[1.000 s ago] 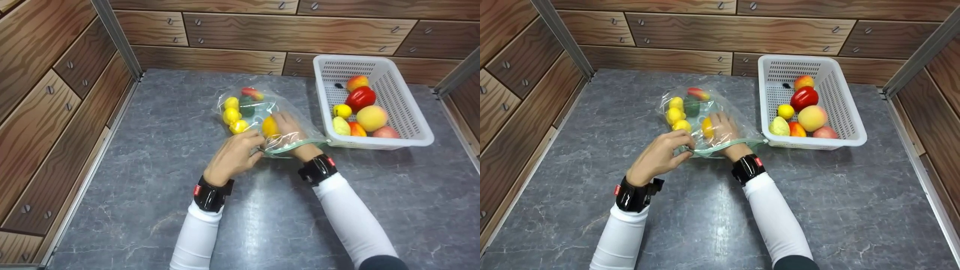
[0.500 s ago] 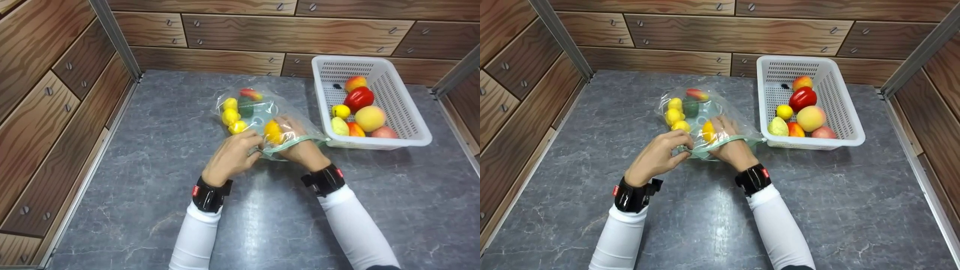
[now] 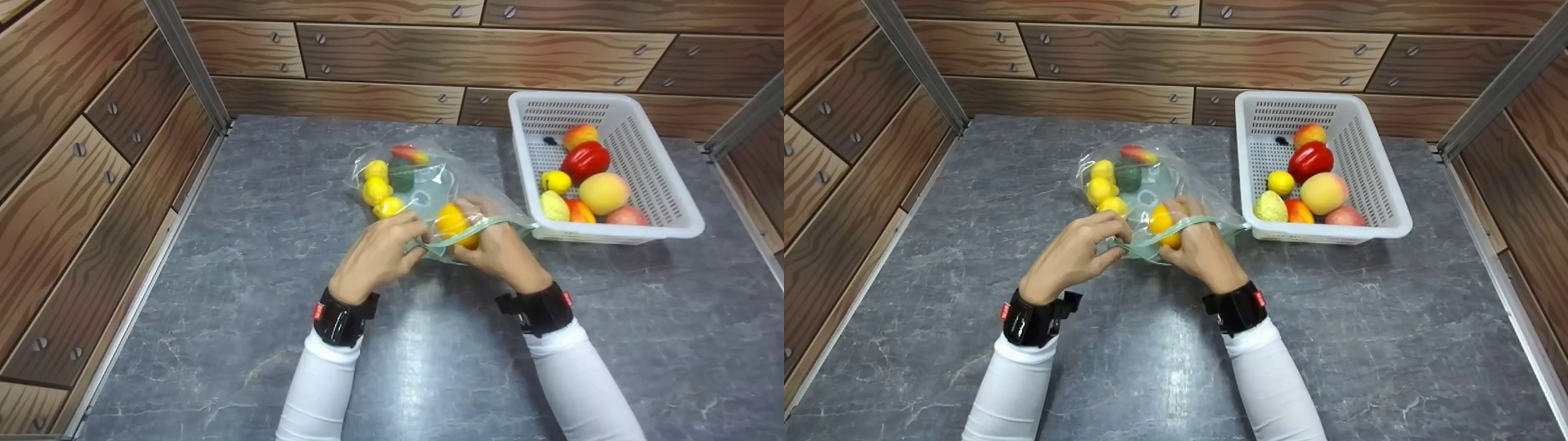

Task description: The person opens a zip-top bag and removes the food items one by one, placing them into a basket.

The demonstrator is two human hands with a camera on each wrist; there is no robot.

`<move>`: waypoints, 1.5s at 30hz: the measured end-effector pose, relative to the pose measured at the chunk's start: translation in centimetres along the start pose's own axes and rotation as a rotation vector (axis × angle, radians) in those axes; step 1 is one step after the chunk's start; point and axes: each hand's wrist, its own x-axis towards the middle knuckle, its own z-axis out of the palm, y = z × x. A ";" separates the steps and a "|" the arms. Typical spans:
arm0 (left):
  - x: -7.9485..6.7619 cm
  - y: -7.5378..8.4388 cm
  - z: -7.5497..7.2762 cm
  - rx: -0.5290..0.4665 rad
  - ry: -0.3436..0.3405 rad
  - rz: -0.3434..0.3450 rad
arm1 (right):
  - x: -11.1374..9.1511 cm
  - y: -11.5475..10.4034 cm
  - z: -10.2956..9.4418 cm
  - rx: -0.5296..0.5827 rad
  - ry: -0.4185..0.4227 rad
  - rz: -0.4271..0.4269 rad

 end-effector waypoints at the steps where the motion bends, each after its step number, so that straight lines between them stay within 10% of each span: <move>1: 0.0 0.0 0.0 0.000 0.001 -0.001 | -0.1 0.0 -0.1 0.003 0.001 0.002; 25: 0.1 0.0 0.1 0.001 0.009 0.014 | -2.8 -0.8 -2.7 -0.118 0.004 0.049; 45: -0.1 -0.1 -0.2 -0.015 0.014 0.014 | -4.2 -1.0 -6.2 -0.062 -0.045 -0.086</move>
